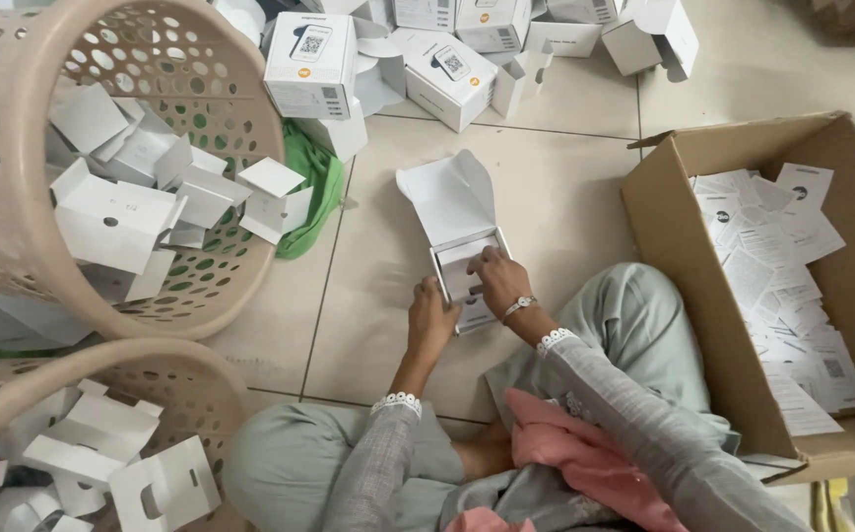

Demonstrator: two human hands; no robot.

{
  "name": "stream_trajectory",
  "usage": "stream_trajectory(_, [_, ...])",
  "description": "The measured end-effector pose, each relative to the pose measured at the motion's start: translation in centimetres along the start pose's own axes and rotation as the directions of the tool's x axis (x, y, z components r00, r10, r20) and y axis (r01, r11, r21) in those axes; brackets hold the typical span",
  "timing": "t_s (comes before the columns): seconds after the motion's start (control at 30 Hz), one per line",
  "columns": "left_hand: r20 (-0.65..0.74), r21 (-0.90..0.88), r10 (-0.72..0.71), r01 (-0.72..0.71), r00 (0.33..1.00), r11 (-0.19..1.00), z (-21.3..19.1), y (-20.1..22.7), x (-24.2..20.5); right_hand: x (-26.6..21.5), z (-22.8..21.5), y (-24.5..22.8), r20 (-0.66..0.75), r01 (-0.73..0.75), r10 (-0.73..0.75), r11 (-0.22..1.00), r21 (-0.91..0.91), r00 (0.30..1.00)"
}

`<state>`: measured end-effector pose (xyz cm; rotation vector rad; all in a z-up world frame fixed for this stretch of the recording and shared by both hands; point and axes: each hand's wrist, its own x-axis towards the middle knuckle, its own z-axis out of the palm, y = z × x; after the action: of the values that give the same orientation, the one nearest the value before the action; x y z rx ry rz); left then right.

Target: The person inserts instruction manuals and components into small white boxes and closes them.

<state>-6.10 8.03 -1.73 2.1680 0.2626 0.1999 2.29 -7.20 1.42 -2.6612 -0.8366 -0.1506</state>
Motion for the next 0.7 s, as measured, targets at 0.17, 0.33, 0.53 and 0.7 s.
stream_trajectory(0.17, [0.135,0.236,-0.159,0.124,0.978,0.964,-3.4,-0.1,1.2,4.5,-5.9,-6.5,0.016,0.019,-0.021,0.996,0.087,1.0])
stream_trajectory(0.33, [-0.108,0.173,-0.041,0.059,0.993,0.983,-10.2,2.7,2.5,13.0,-2.4,-11.8,0.096,0.007,-0.066,0.857,0.515,0.993])
stream_trajectory(0.53, [-0.38,0.084,-0.162,0.208,0.911,0.974,-14.1,3.5,3.1,23.2,10.6,-14.9,0.155,0.158,-0.209,0.944,0.289,0.966])
stream_trajectory(0.7, [-0.446,-0.035,-0.24,0.251,0.862,0.967,-14.9,4.1,3.8,26.8,13.9,-18.2,0.201,-0.185,0.103,0.876,0.445,0.974])
